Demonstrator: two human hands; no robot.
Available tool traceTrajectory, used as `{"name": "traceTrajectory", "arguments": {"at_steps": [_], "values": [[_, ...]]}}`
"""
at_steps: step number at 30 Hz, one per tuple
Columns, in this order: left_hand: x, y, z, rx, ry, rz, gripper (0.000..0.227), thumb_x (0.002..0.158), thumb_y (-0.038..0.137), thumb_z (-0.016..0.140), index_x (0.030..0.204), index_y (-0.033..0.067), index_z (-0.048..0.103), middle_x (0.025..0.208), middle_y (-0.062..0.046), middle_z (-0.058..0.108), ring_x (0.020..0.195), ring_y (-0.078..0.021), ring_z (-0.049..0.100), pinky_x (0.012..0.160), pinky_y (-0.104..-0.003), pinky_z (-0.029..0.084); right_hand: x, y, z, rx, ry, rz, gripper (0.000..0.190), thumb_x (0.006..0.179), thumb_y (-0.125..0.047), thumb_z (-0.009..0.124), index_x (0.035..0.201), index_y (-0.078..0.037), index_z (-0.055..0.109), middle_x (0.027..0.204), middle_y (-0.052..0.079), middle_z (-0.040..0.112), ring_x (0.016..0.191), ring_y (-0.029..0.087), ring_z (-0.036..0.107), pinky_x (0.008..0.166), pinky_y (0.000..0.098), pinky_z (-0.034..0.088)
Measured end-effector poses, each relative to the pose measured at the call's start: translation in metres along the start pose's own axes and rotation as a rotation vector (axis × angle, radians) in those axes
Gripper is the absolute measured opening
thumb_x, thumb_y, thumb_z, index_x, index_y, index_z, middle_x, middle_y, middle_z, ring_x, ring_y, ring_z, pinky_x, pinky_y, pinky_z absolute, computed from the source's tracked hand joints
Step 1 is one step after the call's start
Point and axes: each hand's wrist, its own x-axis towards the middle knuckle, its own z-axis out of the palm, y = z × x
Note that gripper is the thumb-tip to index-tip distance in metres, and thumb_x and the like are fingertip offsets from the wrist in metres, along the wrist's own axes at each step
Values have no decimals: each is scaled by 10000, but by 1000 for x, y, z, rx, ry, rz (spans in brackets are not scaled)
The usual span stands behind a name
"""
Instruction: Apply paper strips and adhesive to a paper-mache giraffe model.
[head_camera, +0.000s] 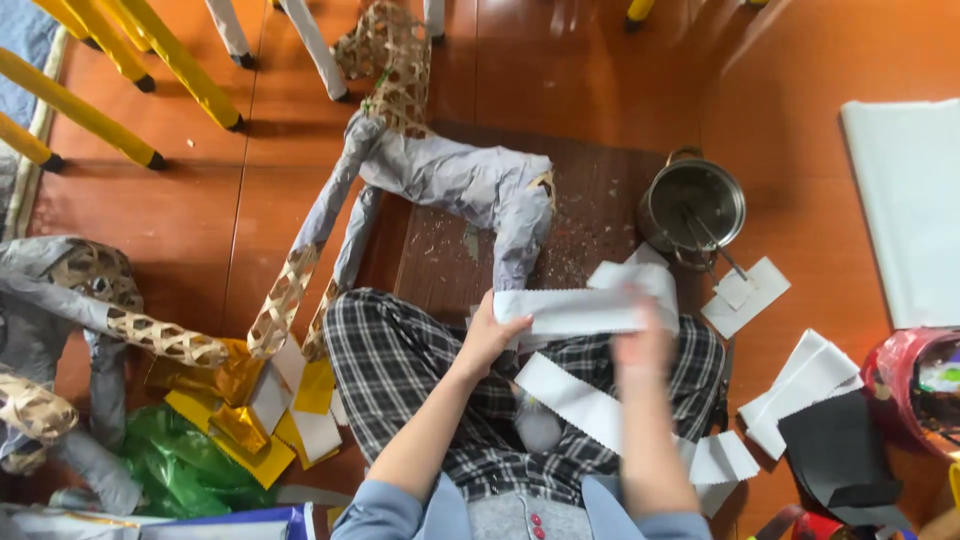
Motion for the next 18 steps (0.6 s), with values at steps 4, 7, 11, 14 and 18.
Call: {"name": "traceTrajectory", "arguments": {"at_steps": [4, 7, 11, 14, 18], "values": [[-3, 13, 0, -15, -8, -65, 552, 826, 126, 798, 1294, 42, 519, 1077, -70, 676, 919, -151, 652, 710, -316, 576, 27, -99, -77, -16, 55, -304, 415, 973, -38, 576, 1371, 71, 530, 1346, 194, 634, 1263, 335, 640, 1101, 495, 539], [-1, 13, -1, -15, -14, -96, 539, 822, 120, 789, 1281, 56, 513, 1046, -65, 675, 867, -152, 654, 619, -316, 570, 16, -170, -122, -204, 101, -401, 463, 1039, -170, 505, 1446, 50, 488, 1397, 194, 610, 1289, 361, 622, 1077, 523, 526], [3, 7, -1, 50, 9, -116, 558, 806, 156, 789, 1282, 54, 516, 1035, -97, 688, 863, -189, 658, 638, -354, 572, -6, -174, -129, -692, 697, -435, 704, 1016, -299, 585, 1554, -86, 184, 1337, 131, 514, 1201, 290, 589, 923, 493, 565], [1, 5, -3, 318, 81, -15, 596, 808, 260, 790, 1302, 60, 525, 1088, -120, 734, 959, -213, 715, 819, -347, 572, -50, -101, -50, -1159, 466, -783, 212, 1074, -157, 546, 1224, -10, 578, 1072, 72, 647, 922, 181, 647, 794, 329, 559], [1, 5, -1, 311, 102, -2, 647, 780, 320, 760, 1323, 58, 526, 1102, -153, 746, 992, -258, 729, 861, -380, 570, -94, 26, 78, -1021, -100, -86, 388, 1086, -401, 546, 1153, -44, 681, 679, 38, 483, 595, 172, 429, 547, 360, 369]]}}
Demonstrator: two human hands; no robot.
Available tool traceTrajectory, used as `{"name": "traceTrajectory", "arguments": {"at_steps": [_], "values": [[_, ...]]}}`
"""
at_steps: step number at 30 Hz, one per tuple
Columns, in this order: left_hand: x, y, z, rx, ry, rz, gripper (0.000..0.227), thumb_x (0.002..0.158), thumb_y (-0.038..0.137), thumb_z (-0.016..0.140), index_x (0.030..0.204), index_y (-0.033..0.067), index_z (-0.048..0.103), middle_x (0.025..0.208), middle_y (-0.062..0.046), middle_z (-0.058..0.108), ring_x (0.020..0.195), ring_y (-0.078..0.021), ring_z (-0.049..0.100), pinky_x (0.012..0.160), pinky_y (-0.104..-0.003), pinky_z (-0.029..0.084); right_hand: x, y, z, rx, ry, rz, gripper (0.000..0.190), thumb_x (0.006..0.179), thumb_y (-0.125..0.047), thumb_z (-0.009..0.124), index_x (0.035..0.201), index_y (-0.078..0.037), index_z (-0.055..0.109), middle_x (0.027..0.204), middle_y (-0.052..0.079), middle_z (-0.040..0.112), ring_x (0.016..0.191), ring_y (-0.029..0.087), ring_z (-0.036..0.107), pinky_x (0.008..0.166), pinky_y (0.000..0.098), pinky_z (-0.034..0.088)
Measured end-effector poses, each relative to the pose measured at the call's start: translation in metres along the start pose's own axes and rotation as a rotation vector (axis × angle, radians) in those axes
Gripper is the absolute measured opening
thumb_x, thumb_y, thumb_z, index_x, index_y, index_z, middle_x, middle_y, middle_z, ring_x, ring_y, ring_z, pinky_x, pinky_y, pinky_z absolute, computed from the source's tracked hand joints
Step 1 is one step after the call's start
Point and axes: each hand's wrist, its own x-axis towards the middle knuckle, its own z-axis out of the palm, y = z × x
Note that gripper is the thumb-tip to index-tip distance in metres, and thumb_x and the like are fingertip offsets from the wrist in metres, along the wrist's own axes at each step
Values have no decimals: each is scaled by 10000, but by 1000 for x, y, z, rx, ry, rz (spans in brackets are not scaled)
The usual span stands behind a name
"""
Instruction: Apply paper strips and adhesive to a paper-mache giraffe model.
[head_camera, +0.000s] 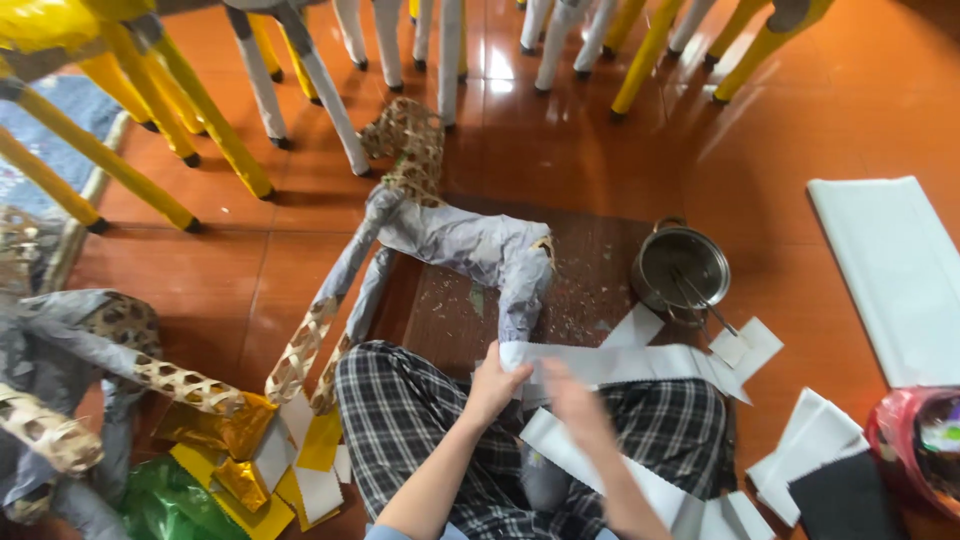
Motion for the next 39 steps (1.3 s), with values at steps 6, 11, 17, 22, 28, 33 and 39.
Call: {"name": "traceTrajectory", "arguments": {"at_steps": [6, 11, 17, 22, 28, 33, 39], "values": [[19, -29, -7, 68, -24, -30, 614, 922, 354, 627, 1465, 92, 512, 1142, -162, 718, 1062, -267, 695, 889, -373, 539, 90, 47, 102, -309, -314, -160, 558, 1031, -507, 552, 1235, 9, 612, 1060, 200, 738, 986, 263, 694, 874, 391, 530], [6, -6, -23, -226, -334, 48, 883, 765, 221, 784, 1492, -30, 351, 1272, -248, 616, 1125, -283, 634, 968, -372, 535, 108, 52, 108, 429, -586, 367, 291, 983, -329, 690, 1049, -47, 716, 846, 49, 629, 723, 191, 556, 624, 371, 454], [-41, 9, -22, -208, -96, 61, 1008, 916, 265, 693, 1664, 123, 32, 1561, -94, 428, 1328, -227, 576, 1105, -329, 444, 75, 16, 107, 688, -586, 430, 299, 926, -323, 643, 1128, -105, 680, 943, 36, 743, 825, 185, 717, 762, 362, 586], [-24, 17, -40, -334, 190, 446, 989, 899, 21, 675, 1641, 131, 30, 1552, -170, 412, 1355, -274, 516, 1109, -401, 451, 70, 27, 109, 808, -670, 380, 452, 948, -425, 628, 1268, -107, 654, 1074, 94, 720, 880, 239, 704, 756, 388, 590], [10, 114, -76, -212, 588, 520, 742, 951, 3, 637, 1594, 81, 274, 1146, -143, 686, 916, -197, 694, 763, -356, 615, 32, -7, 87, 445, -427, 16, 610, 930, -439, 690, 1393, -98, 484, 1209, 237, 602, 865, 374, 623, 634, 448, 553], [21, 122, 15, -156, 209, 397, 274, 1088, 187, 415, 1165, 49, 639, 993, -90, 698, 816, -180, 711, 658, -261, 590, 70, 94, 90, 320, -135, -166, 564, 908, -380, 700, 1333, -100, 455, 1161, 183, 534, 875, 310, 559, 615, 409, 528], [62, -43, 100, -366, -748, 509, 424, 1137, 141, 183, 1423, 16, 470, 1269, -171, 461, 1123, -265, 427, 1152, -301, 358, 122, 192, 78, 544, 25, -59, 302, 967, -330, 669, 1156, -127, 549, 975, 40, 522, 780, 169, 493, 556, 345, 483]]}}
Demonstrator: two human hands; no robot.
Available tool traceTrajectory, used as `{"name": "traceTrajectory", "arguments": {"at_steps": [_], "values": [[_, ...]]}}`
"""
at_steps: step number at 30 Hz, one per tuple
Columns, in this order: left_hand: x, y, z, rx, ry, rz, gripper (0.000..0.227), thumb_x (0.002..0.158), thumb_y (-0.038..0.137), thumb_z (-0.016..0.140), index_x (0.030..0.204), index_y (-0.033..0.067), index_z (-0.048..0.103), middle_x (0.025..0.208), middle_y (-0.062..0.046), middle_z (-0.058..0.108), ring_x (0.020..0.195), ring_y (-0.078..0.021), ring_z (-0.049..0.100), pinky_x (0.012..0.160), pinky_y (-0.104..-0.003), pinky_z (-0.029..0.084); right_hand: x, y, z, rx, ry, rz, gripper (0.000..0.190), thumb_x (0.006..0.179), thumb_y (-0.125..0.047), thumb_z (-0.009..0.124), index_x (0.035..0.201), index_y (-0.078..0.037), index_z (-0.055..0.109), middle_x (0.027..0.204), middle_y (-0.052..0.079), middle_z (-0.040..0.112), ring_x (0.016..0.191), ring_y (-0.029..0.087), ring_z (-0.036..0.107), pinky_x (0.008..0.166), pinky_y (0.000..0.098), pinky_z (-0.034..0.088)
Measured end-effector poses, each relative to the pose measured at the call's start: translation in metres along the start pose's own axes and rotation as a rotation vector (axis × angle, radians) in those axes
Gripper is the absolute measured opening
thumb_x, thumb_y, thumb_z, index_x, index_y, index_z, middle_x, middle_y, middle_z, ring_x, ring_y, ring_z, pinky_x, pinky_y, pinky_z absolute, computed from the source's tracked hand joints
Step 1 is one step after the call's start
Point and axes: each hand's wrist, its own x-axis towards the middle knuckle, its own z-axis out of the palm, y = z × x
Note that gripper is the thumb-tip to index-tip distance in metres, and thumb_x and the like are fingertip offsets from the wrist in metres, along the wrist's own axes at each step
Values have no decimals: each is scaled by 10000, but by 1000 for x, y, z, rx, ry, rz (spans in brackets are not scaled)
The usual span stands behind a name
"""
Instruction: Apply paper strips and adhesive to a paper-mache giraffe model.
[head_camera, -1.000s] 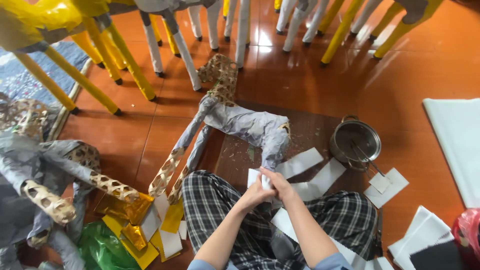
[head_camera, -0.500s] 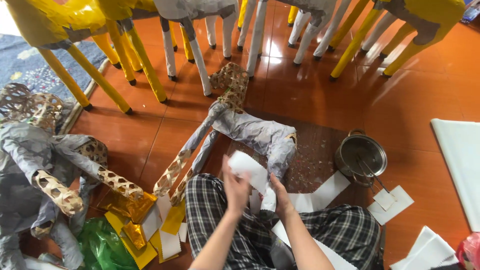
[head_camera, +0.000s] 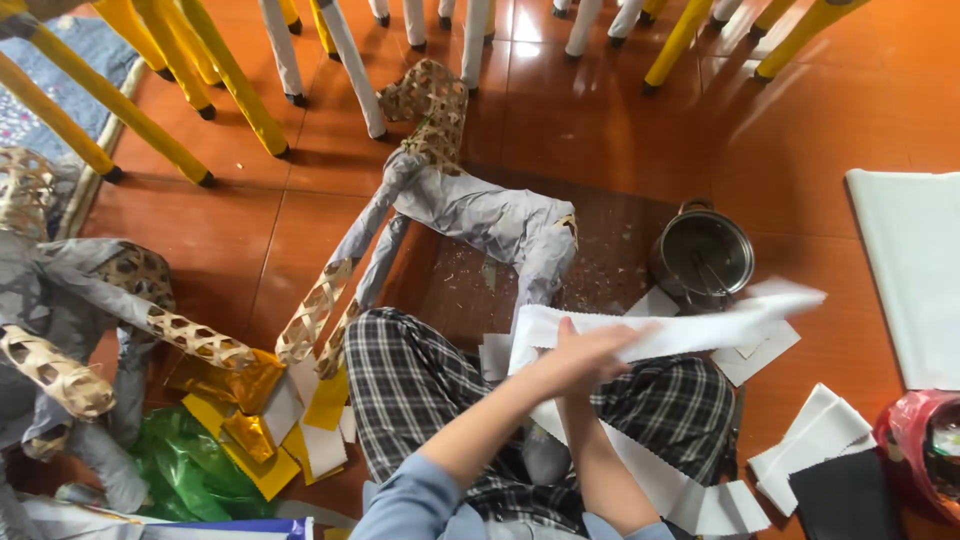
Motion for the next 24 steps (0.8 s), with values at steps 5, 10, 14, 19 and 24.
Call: {"name": "traceTrajectory", "arguments": {"at_steps": [5, 10, 14, 19, 24], "values": [[-47, 122, -17, 1096, 825, 116, 730, 781, 178, 787, 1432, -15, 519, 1402, -202, 610, 1281, -343, 586, 1098, -420, 479, -51, -115, 57, 357, 64, 201, 243, 978, -198, 738, 1096, 14, 732, 984, 56, 671, 777, 171, 558, 597, 314, 474], [-62, 92, -36, -120, 628, -430, 586, 848, 268, 831, 1308, 15, 570, 1154, -103, 689, 1036, -181, 647, 907, -340, 545, -64, -160, 63, 321, 135, 266, 226, 931, -204, 716, 1045, -9, 721, 1006, 82, 711, 858, 208, 676, 684, 349, 569], [-61, 123, -29, -208, 704, -588, 539, 802, 231, 822, 1231, 19, 574, 951, -105, 686, 784, -223, 642, 665, -384, 548, -5, -135, -62, 54, 359, 215, 421, 1040, -359, 814, 869, -50, 584, 770, 60, 508, 623, 188, 485, 490, 342, 406], [-68, 106, -35, -151, 700, -465, 489, 836, 180, 819, 1235, 4, 597, 1001, -82, 708, 819, -146, 679, 675, -300, 575, -2, -249, -159, -26, 354, -61, 271, 1058, -235, 680, 1212, -20, 620, 1086, 104, 656, 938, 219, 635, 781, 360, 532], [-66, 101, -37, -176, 664, -434, 558, 809, 170, 801, 1261, -36, 547, 961, -108, 675, 796, -230, 645, 663, -399, 536, 36, -254, -258, 170, 180, -267, 304, 1151, -118, 592, 1343, 114, 551, 1357, 212, 668, 1222, 348, 684, 1020, 482, 583]]}}
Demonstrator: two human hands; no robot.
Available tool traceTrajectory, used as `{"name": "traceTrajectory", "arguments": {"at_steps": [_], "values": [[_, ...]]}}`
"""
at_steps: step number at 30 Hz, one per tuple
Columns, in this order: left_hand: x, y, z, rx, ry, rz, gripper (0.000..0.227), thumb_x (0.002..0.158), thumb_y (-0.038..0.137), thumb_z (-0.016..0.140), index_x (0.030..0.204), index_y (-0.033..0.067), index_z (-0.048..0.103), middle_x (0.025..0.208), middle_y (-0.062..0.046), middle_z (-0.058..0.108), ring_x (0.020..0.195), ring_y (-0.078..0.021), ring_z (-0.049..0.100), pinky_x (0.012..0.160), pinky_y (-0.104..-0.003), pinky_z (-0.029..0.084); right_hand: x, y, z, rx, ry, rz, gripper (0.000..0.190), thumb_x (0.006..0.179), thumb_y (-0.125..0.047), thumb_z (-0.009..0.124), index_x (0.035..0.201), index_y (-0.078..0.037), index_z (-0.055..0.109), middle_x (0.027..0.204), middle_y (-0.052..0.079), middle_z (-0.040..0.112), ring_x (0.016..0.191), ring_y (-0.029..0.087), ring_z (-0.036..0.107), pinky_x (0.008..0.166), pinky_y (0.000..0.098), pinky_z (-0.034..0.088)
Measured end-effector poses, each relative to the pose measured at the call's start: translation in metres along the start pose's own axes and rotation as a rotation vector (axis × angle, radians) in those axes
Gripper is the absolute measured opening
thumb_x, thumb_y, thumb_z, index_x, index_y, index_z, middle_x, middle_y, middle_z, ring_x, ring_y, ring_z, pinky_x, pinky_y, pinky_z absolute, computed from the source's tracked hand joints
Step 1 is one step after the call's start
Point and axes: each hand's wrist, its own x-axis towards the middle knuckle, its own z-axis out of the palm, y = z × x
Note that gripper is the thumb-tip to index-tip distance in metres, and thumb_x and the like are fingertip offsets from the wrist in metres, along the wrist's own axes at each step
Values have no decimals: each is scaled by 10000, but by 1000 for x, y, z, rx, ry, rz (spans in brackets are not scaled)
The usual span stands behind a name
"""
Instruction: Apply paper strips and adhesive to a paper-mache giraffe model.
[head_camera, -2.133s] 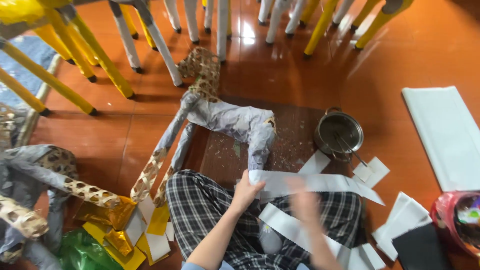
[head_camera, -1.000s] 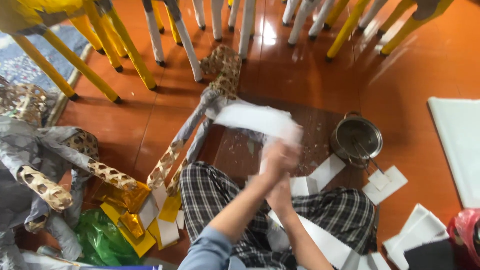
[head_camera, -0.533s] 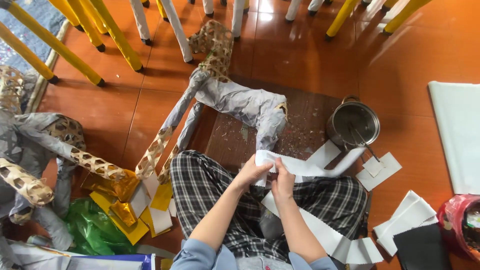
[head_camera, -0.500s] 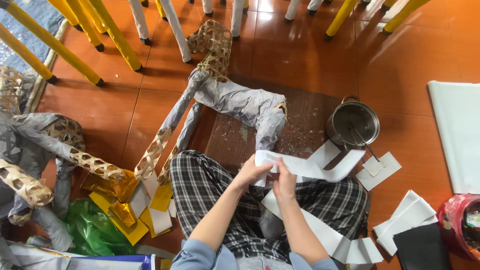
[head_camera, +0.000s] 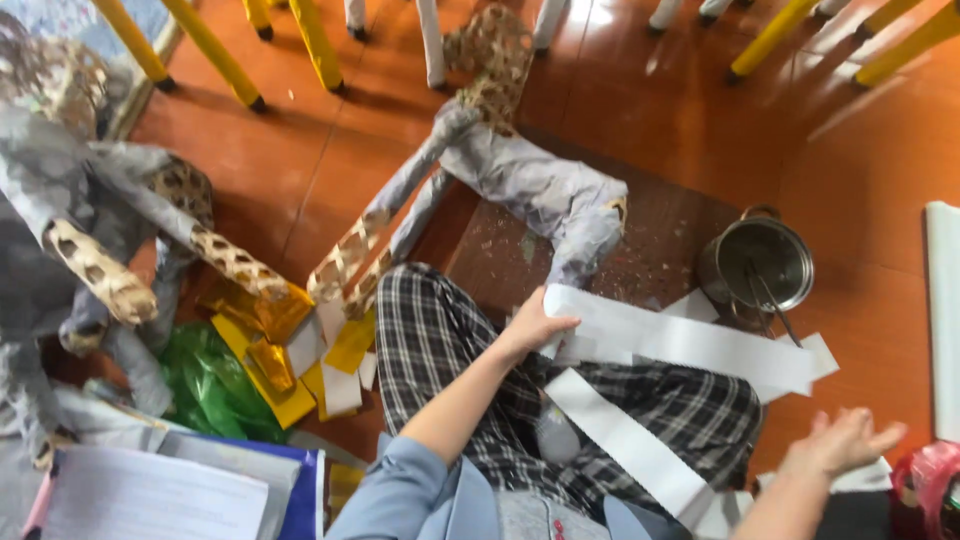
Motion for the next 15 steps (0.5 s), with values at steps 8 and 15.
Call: {"name": "traceTrajectory", "arguments": {"at_steps": [8, 15], "values": [[5, -8, 11, 669, 279, 129, 976, 748, 354, 775, 1553, 104, 283, 1134, -298, 708, 1038, -456, 699, 892, -460, 548, -176, 82, 248, -983, -789, -70, 423, 1033, -272, 463, 1336, -83, 689, 1179, 68, 744, 1049, 210, 676, 922, 404, 492], [5, -6, -13, 693, 189, 48, 881, 863, 443, 617, 1620, 141, 284, 1132, -329, 697, 1070, -466, 683, 902, -459, 543, -160, 166, 314, -636, -660, 423, 407, 1000, -369, 654, 1072, 21, 742, 1000, 99, 744, 888, 160, 649, 790, 340, 525]]}}
